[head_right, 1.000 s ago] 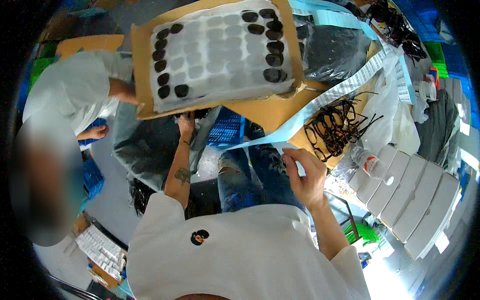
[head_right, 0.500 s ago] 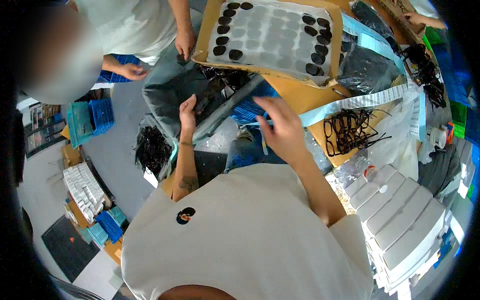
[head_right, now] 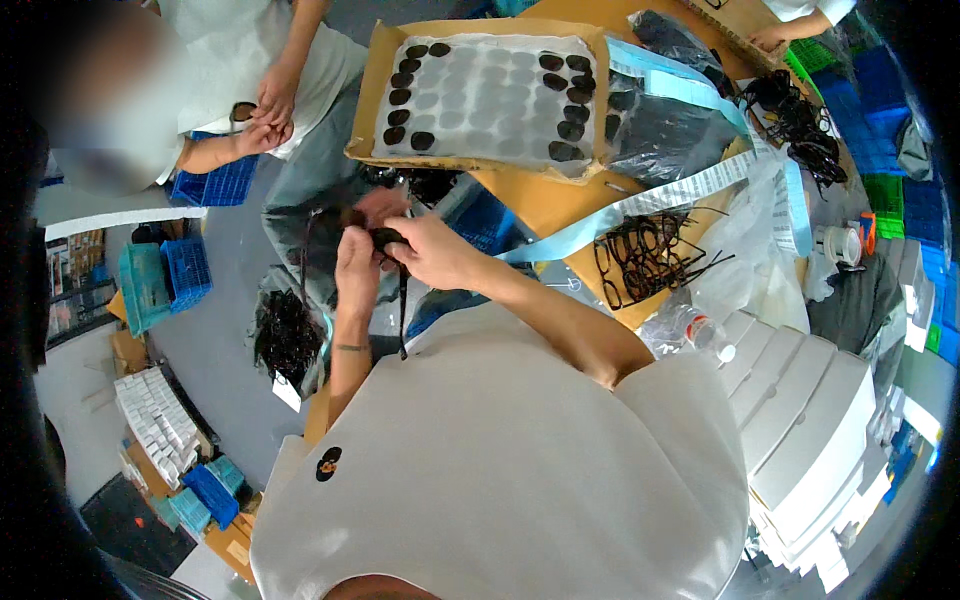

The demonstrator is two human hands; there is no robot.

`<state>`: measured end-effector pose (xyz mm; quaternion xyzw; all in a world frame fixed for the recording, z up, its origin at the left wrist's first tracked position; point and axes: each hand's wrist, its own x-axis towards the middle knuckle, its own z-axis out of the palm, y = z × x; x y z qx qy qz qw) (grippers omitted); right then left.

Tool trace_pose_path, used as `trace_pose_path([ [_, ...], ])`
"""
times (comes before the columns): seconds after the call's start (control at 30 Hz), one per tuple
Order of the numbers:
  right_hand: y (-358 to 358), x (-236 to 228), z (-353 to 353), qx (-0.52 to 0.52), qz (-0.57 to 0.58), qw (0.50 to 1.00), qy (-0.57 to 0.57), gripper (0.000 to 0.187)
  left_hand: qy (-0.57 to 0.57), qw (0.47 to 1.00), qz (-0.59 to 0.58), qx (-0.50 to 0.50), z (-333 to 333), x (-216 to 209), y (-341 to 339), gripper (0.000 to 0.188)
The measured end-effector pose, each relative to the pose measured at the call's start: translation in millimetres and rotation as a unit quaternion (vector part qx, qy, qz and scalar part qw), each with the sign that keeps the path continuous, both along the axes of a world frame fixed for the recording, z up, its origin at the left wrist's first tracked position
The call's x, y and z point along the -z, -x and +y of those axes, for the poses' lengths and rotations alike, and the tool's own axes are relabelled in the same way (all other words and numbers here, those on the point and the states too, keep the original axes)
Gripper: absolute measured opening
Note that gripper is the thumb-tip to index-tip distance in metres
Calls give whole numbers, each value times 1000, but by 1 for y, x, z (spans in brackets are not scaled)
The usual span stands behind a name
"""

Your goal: The person assembles sunglasses by hand, attaching black plastic arms to lens frames and placing the finished units into a cardboard tray with foam inserts. The person repeats this process for multiple pairs, working at a table with bins and packaging materials nearby.

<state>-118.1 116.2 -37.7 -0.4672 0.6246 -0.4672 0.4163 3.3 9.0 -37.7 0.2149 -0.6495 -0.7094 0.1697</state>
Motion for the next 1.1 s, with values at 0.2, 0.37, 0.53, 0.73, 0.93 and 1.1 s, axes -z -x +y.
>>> trace_pose_path([
  [0.2, 8, 24, 14, 202, -106, 966, 119, 26, 23, 997, 64, -41, 35, 15, 46, 31],
  [0.37, 15, 45, 14, 332, -60, 941, 38, 16, 107, 983, 104, -111, 61, 44, 69, 19],
  [0.53, 53, 27, 13, 277, -331, 897, 98, 42, -70, 978, 104, -167, 37, 29, 105, 30],
  [0.73, 192, 108, 18, 427, -67, 902, -9, 40, -299, 921, 188, -163, -5, 23, 101, 30],
  [0.93, 281, 190, 1, 416, 122, 888, -155, 40, -357, 918, 122, -121, 10, 38, 72, 32],
  [1.1, 273, 178, 2, 407, 256, 844, -236, 41, -340, 931, 66, -116, 24, 38, 64, 27],
])
